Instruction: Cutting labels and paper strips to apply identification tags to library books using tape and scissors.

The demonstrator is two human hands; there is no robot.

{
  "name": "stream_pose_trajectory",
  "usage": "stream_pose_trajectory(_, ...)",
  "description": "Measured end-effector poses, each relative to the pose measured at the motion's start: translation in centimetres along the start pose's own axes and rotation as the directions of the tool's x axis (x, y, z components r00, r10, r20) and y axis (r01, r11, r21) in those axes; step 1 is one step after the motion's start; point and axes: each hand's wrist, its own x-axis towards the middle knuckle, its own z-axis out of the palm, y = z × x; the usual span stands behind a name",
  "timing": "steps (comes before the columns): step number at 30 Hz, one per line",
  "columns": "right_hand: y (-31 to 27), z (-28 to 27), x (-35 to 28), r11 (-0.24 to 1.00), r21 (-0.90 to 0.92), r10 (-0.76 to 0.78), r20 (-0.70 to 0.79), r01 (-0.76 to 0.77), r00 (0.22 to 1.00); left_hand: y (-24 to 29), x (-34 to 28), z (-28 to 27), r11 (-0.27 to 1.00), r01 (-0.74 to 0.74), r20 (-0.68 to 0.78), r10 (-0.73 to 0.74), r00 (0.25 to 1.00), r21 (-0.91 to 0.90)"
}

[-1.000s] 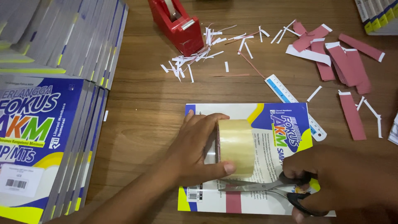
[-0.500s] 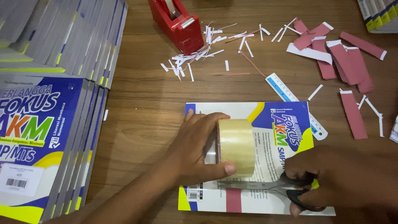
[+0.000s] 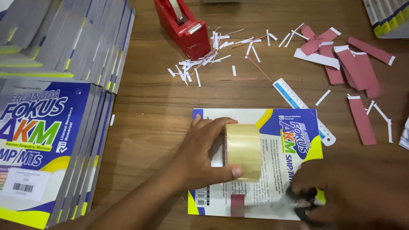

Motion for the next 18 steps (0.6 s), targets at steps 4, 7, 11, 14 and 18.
stream_pose_trajectory(4,1.1,2.4,0.2,0.997,-0.074,-0.029,-0.022,0.027,0.999,0.1,0.0,0.0,0.999,-0.034,-0.024,0.033,0.999,-0.005)
stream_pose_trajectory(7,-0.5,4.7,1.6,0.976,0.043,-0.206,-0.132,0.213,0.970,-0.2,-0.2,0.2,1.000,0.015,-0.029,-0.015,0.999,0.000)
stream_pose_trajectory(11,8.3,12.0,8.4,0.855,0.157,-0.415,-0.363,0.494,0.834,0.5,-0.2,-0.2,0.999,-0.029,-0.056,0.031,0.998,0.036)
stream_pose_trajectory(14,8.0,11.8,7.8,0.495,-0.555,-0.732,-0.681,0.669,-0.024,1.7,0.4,-0.8,0.998,0.065,-0.003,-0.065,0.998,-0.008)
stream_pose_trajectory(18,8.0,12.4,11.9,0.588,0.515,0.170,-0.833,0.623,0.527,1.7,3.6,-1.8,0.989,0.059,-0.160,-0.037,0.986,0.134)
